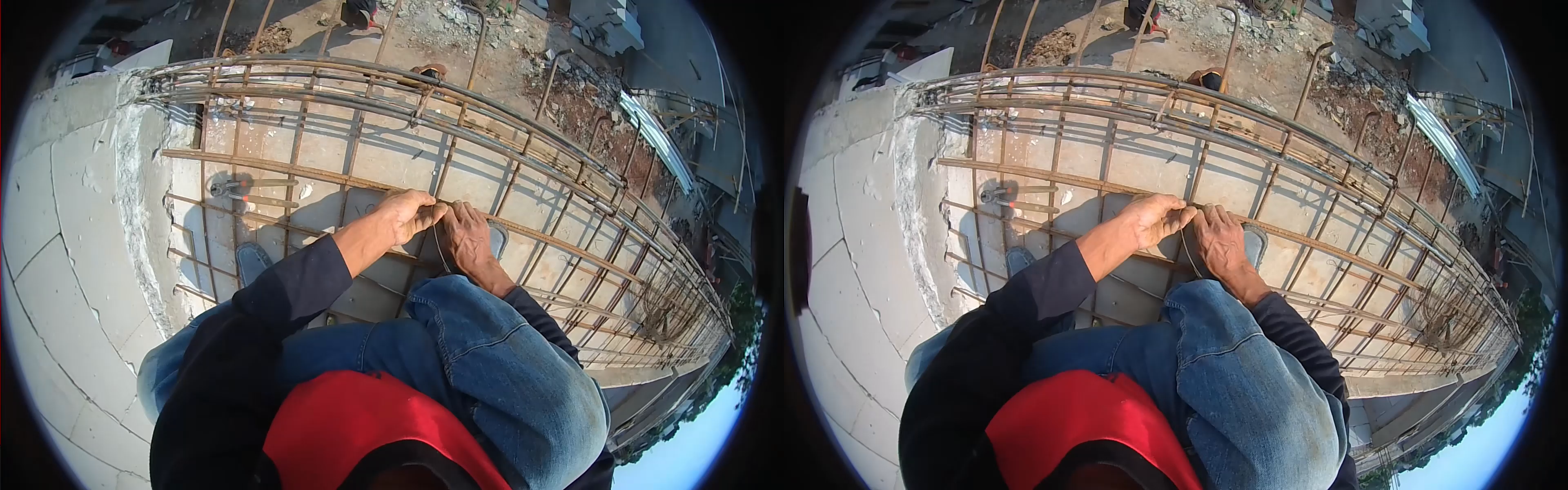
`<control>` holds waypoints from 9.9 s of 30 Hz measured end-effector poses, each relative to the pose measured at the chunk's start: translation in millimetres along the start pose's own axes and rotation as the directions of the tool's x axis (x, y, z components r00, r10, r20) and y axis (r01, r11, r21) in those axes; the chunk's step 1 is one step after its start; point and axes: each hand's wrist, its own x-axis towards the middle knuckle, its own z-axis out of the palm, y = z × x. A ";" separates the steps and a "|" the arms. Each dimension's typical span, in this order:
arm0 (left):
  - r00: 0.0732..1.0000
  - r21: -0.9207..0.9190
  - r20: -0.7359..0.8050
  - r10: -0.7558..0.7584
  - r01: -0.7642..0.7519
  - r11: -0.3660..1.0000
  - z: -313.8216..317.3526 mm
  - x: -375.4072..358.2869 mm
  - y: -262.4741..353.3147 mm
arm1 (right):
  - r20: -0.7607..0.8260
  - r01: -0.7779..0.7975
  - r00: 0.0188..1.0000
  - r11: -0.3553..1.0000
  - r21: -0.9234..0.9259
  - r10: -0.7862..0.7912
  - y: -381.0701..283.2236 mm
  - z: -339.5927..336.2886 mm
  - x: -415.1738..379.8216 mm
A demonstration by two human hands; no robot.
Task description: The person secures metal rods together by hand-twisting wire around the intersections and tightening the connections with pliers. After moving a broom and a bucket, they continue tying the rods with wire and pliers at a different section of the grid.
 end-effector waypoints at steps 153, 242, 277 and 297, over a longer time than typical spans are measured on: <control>-0.133 0.083 0.969 0.210 -0.624 -0.777 -8.5 4.1 -45.2 | 0.757 -0.707 0.398 0.699 -0.107 0.518 -68.6 -114.6 7.1; 0.797 0.388 0.588 0.141 -0.431 0.815 17.8 -100.0 32.6 | 0.489 -0.632 0.758 0.674 0.383 0.432 -75.2 -198.7 12.4; 0.850 0.461 0.458 0.261 -0.478 0.748 -5.3 -100.2 100.6 | -0.149 -0.464 0.884 0.871 -0.159 0.444 -22.7 -82.3 -123.5; 0.310 0.168 0.798 0.517 -0.938 0.303 62.7 -235.7 185.3 | -0.131 -0.624 0.728 0.729 0.280 0.673 15.7 -159.2 -61.3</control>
